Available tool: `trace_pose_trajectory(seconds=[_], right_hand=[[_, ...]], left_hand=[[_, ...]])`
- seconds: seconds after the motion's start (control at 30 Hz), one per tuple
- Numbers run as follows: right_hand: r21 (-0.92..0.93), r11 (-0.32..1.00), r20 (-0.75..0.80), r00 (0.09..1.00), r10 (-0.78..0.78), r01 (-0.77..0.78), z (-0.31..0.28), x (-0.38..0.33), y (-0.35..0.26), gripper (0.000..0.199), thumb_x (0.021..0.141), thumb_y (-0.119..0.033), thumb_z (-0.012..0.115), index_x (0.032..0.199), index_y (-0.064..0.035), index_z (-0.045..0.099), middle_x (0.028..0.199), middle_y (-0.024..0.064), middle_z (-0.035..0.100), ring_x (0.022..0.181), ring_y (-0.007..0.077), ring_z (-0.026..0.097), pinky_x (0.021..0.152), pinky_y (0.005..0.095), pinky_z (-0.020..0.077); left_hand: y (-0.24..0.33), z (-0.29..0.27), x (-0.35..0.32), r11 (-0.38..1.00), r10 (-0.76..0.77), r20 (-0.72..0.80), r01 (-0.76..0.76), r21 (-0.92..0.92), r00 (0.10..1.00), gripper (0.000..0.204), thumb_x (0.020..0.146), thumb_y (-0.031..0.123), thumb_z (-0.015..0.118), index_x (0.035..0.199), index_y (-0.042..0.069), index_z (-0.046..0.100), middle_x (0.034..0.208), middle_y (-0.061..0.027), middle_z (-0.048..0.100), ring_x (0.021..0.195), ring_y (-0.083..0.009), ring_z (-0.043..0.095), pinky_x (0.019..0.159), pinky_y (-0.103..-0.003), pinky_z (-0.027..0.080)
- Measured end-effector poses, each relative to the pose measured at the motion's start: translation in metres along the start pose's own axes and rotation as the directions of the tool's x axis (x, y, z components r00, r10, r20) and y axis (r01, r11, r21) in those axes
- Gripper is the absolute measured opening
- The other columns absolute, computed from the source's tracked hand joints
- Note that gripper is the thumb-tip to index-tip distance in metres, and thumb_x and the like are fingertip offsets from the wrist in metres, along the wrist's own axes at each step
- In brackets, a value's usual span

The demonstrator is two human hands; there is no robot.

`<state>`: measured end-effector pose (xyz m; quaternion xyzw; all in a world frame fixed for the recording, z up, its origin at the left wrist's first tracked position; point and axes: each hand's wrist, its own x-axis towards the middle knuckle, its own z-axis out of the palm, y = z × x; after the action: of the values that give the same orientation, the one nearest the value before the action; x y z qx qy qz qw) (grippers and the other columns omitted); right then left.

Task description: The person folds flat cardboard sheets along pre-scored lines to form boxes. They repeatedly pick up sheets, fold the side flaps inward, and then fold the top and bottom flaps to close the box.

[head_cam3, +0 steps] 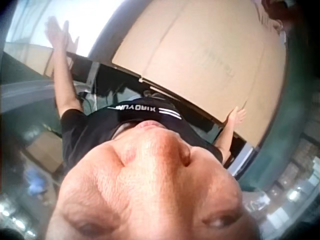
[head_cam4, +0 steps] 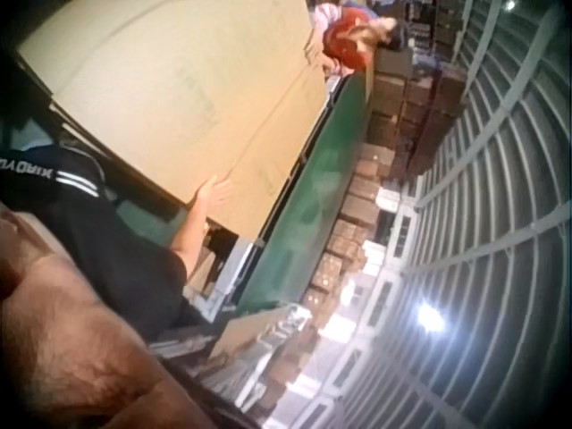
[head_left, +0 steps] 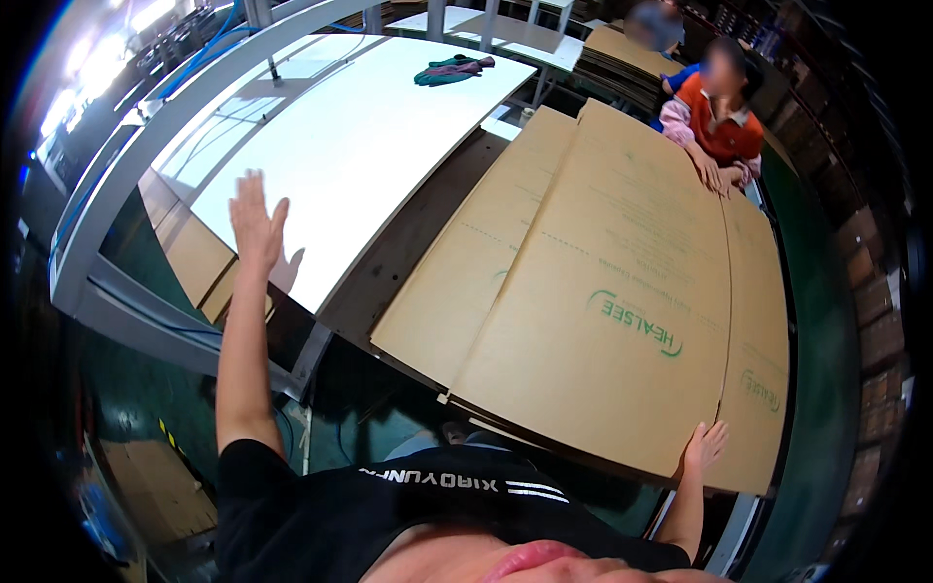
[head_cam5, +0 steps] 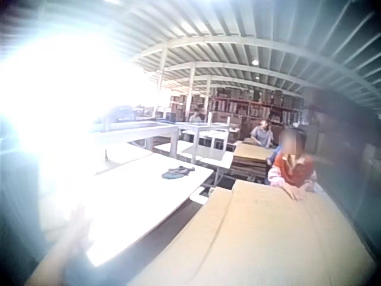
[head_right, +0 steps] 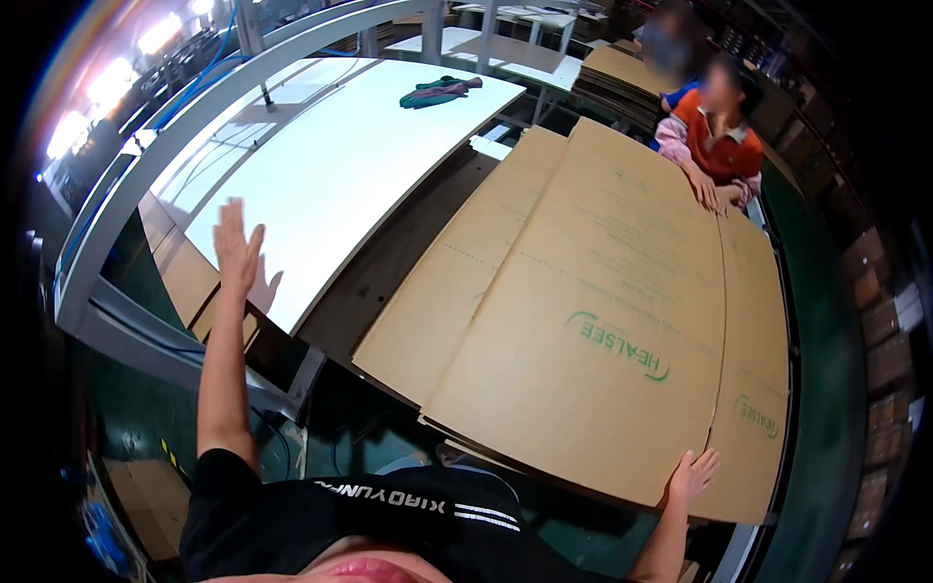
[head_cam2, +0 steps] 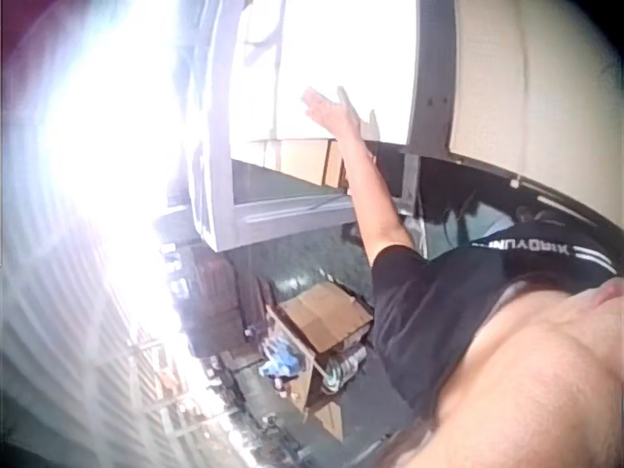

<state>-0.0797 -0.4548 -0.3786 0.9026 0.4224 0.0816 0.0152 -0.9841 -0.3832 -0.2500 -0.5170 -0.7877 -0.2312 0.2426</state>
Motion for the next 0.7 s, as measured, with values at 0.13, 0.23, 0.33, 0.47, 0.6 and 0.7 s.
trace_pose_trajectory(seconds=[0.13, 0.23, 0.33, 0.47, 0.6, 0.7], right_hand=[[-0.001, 0.997, 0.007, 0.997, 0.073, -0.073, -0.008, -0.031, -0.011, 0.064, 0.099, -0.045, 0.038, 0.149, -0.0058, 0.028, 0.157, 0.0132, 0.022, 0.145, 0.0313, 0.019, 0.116, 0.0513, 0.0170], [-0.006, 0.993, -0.022, 0.993, 0.118, -0.118, -0.007, -0.030, -0.009, 0.064, 0.099, -0.046, 0.037, 0.149, -0.0066, 0.028, 0.157, 0.0128, 0.023, 0.145, 0.0308, 0.018, 0.116, 0.0508, 0.0164], [-0.010, 0.992, -0.040, 0.991, 0.126, -0.126, -0.011, -0.033, -0.011, 0.065, 0.098, -0.046, 0.036, 0.149, -0.0071, 0.028, 0.157, 0.0125, 0.023, 0.145, 0.0302, 0.018, 0.116, 0.0507, 0.0162], [0.001, 0.995, -0.080, 0.991, 0.104, -0.104, -0.014, -0.036, -0.022, 0.063, 0.097, -0.044, 0.041, 0.148, -0.0068, 0.031, 0.156, 0.0126, 0.025, 0.145, 0.0303, 0.020, 0.115, 0.0518, 0.0185], [0.002, 0.993, -0.110, 0.987, 0.120, -0.121, -0.017, -0.043, -0.015, 0.064, 0.096, -0.045, 0.043, 0.147, -0.0067, 0.034, 0.155, 0.0132, 0.028, 0.144, 0.0318, 0.022, 0.115, 0.0527, 0.0196], [0.051, 0.993, -0.111, 0.988, 0.110, -0.105, -0.016, -0.042, -0.020, 0.064, 0.096, -0.046, 0.043, 0.146, -0.0065, 0.036, 0.155, 0.0140, 0.029, 0.143, 0.0324, 0.024, 0.114, 0.0545, 0.0196]], left_hand=[[0.012, 0.007, -0.021, 0.987, -0.159, 0.576, 0.139, 0.080, 0.801, 0.071, 0.094, 0.044, 0.051, 0.149, 0.006, 0.029, 0.158, -0.0154, 0.020, 0.146, -0.0321, 0.016, 0.117, -0.050, 0.011], [0.001, 0.018, -0.005, 0.996, -0.089, 0.425, 0.088, 0.021, 0.901, 0.071, 0.095, 0.045, 0.049, 0.150, 0.007, 0.027, 0.158, -0.0144, 0.020, 0.147, -0.0313, 0.015, 0.118, -0.049, 0.010], [0.039, -0.005, -0.032, 0.854, -0.106, 0.307, -0.072, 0.516, 0.946, 0.071, 0.096, 0.044, 0.047, 0.150, 0.005, 0.024, 0.156, -0.0169, 0.024, 0.147, -0.0299, 0.015, 0.118, -0.047, 0.009], [0.035, -0.013, -0.034, 0.995, -0.030, 0.548, 0.078, -0.065, 0.836, 0.065, 0.091, 0.034, 0.056, 0.144, 0.002, 0.037, 0.150, -0.0191, 0.035, 0.141, -0.0323, 0.029, 0.115, -0.044, 0.022], [0.160, -0.070, -0.075, 0.823, 0.426, 0.487, -0.103, -0.559, 0.763, 0.053, 0.088, 0.026, 0.061, 0.135, 0.004, 0.049, 0.139, -0.0180, 0.049, 0.130, -0.0336, 0.044, 0.110, -0.043, 0.033], [0.237, -0.082, -0.161, 0.557, 0.737, 0.389, -0.172, -0.812, 0.552, 0.050, 0.083, 0.021, 0.068, 0.128, 0.003, 0.054, 0.137, -0.0189, 0.050, 0.129, -0.0345, 0.044, 0.110, -0.043, 0.035]])
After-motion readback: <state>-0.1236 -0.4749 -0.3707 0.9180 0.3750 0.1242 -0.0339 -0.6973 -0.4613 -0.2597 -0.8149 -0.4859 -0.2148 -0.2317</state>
